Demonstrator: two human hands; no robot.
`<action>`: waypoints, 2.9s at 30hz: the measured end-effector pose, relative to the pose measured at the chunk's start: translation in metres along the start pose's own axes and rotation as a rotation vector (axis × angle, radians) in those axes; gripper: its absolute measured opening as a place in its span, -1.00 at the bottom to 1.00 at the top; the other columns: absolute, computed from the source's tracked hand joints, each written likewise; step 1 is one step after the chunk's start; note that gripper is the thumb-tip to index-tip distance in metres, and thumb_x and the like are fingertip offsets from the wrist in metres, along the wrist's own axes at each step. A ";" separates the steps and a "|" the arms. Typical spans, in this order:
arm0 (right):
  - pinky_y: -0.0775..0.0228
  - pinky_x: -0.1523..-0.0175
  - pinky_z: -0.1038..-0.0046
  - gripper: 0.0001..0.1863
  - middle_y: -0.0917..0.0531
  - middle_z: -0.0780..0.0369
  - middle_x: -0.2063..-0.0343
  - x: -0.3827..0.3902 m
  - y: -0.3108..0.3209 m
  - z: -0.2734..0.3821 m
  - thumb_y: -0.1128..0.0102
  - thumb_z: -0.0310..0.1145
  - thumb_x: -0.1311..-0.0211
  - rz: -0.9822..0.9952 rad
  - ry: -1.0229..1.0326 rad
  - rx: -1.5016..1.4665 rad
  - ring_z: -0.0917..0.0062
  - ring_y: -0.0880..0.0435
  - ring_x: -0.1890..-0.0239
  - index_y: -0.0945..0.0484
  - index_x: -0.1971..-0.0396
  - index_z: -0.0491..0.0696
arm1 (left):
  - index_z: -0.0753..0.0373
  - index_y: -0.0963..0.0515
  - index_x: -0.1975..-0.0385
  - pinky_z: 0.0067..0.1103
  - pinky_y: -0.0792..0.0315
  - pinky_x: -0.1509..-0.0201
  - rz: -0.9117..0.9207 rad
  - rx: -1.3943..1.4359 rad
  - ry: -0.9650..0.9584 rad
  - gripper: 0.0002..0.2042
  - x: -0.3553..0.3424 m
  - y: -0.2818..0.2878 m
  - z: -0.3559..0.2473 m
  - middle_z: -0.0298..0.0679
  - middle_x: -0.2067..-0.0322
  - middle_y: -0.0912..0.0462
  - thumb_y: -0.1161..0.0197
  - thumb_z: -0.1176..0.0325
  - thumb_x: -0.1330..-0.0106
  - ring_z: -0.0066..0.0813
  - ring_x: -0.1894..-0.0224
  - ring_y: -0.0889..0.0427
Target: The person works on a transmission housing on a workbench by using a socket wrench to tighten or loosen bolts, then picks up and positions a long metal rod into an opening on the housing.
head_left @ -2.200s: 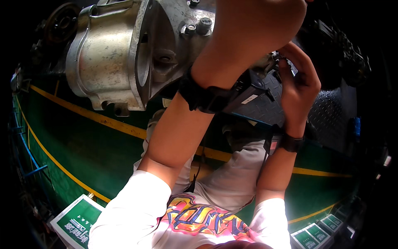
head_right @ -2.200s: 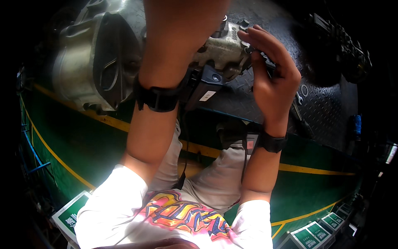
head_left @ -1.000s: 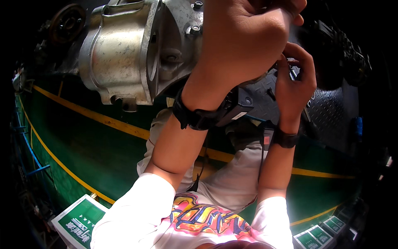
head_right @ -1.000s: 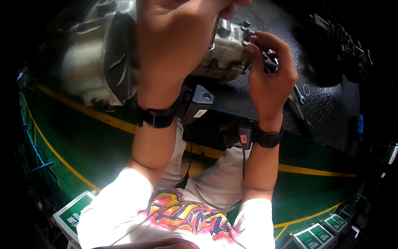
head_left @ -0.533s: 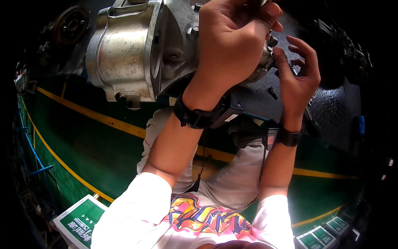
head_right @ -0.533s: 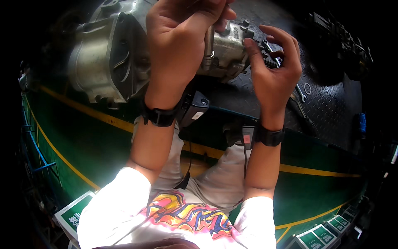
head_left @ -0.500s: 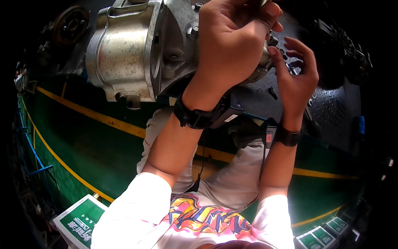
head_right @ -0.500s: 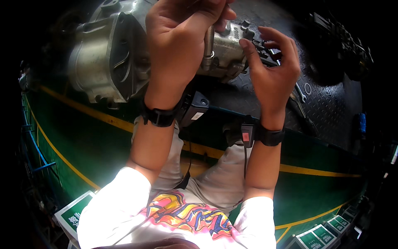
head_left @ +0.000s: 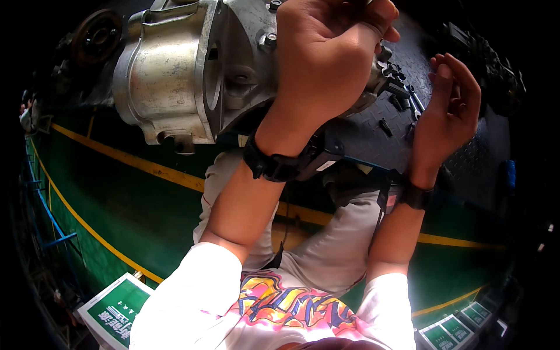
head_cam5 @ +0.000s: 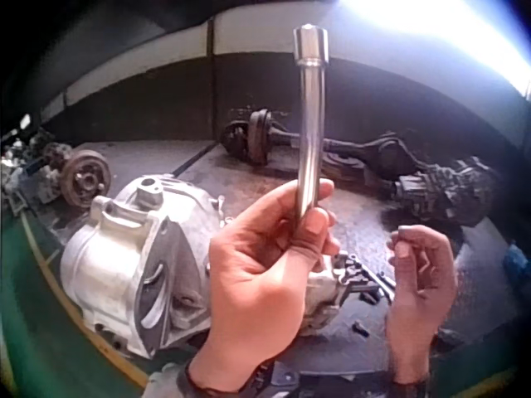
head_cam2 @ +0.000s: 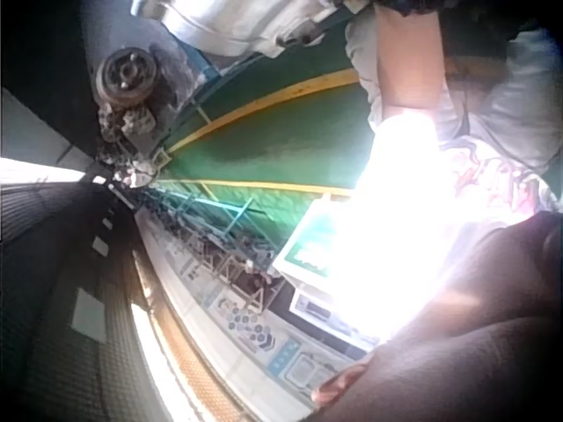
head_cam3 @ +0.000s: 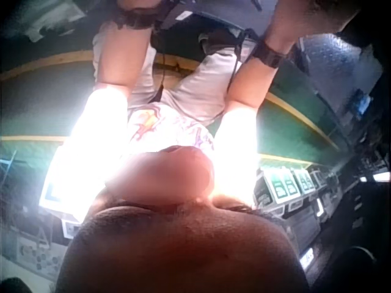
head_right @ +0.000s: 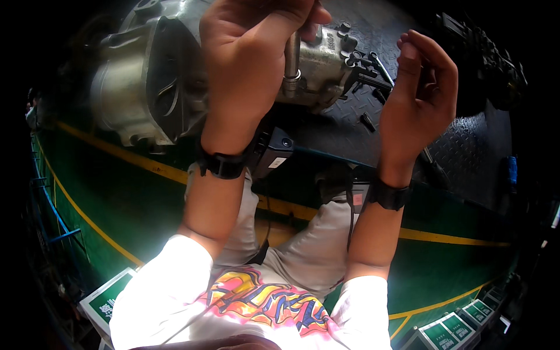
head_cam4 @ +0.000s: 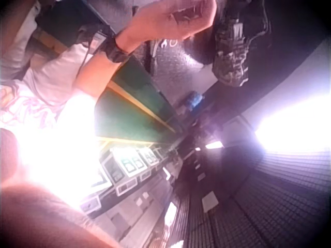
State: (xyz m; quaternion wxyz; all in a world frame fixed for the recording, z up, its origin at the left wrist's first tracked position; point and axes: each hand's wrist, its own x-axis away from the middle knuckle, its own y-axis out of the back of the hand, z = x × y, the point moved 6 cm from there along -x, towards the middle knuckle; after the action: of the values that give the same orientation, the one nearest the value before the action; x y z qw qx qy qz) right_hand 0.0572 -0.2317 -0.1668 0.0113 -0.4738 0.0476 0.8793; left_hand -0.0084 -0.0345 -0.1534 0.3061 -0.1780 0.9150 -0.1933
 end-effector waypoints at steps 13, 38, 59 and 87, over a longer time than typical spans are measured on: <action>-0.54 0.11 0.62 -0.78 -0.80 0.28 0.30 -0.013 -0.020 -0.009 -0.48 -0.52 -0.26 0.166 -0.116 -0.025 0.64 -0.76 0.26 -0.81 0.09 -0.06 | 0.42 -0.63 -0.12 -0.74 -0.51 0.21 -0.038 -0.001 0.016 -0.74 0.000 0.000 0.001 -0.32 0.28 -0.72 -0.31 0.50 -0.49 -0.68 0.32 -0.66; -0.50 0.13 0.66 -0.84 -0.69 0.33 0.32 0.031 0.092 -0.030 -0.46 -0.55 -0.30 0.430 -0.472 0.267 0.70 -0.70 0.24 -0.65 0.19 -0.10 | 0.41 -0.65 -0.08 -0.76 -0.46 0.25 -0.005 0.034 0.007 -0.75 0.002 0.002 0.002 -0.36 0.32 -0.71 -0.34 0.52 -0.47 -0.71 0.34 -0.64; -0.52 0.15 0.53 -0.74 -0.73 0.24 0.32 0.064 0.096 -0.077 -0.40 -0.32 -0.37 0.775 -0.601 0.404 0.55 -0.72 0.28 -0.68 0.07 -0.15 | 0.38 -0.65 -0.08 -0.77 -0.49 0.24 -0.023 0.020 0.076 -0.74 0.000 0.002 0.000 -0.36 0.31 -0.73 -0.36 0.44 -0.48 -0.72 0.34 -0.66; -0.55 0.24 0.42 -0.75 -0.74 0.14 0.51 -0.077 -0.097 -0.060 -0.42 -0.32 -0.16 1.091 -0.122 0.347 0.49 -0.74 0.42 -0.72 0.34 -0.24 | 0.31 -0.69 -0.05 -0.74 -0.52 0.31 -0.030 0.125 -0.070 -0.76 -0.005 0.013 -0.019 -0.29 0.29 -0.77 -0.37 0.35 -0.49 -0.68 0.33 -0.71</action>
State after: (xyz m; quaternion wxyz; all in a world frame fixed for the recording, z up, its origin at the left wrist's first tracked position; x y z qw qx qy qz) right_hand 0.1560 -0.1389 -0.1419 -0.3637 -0.3201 0.4281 0.7629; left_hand -0.0194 -0.0165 -0.1426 0.3456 -0.1790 0.8871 -0.2481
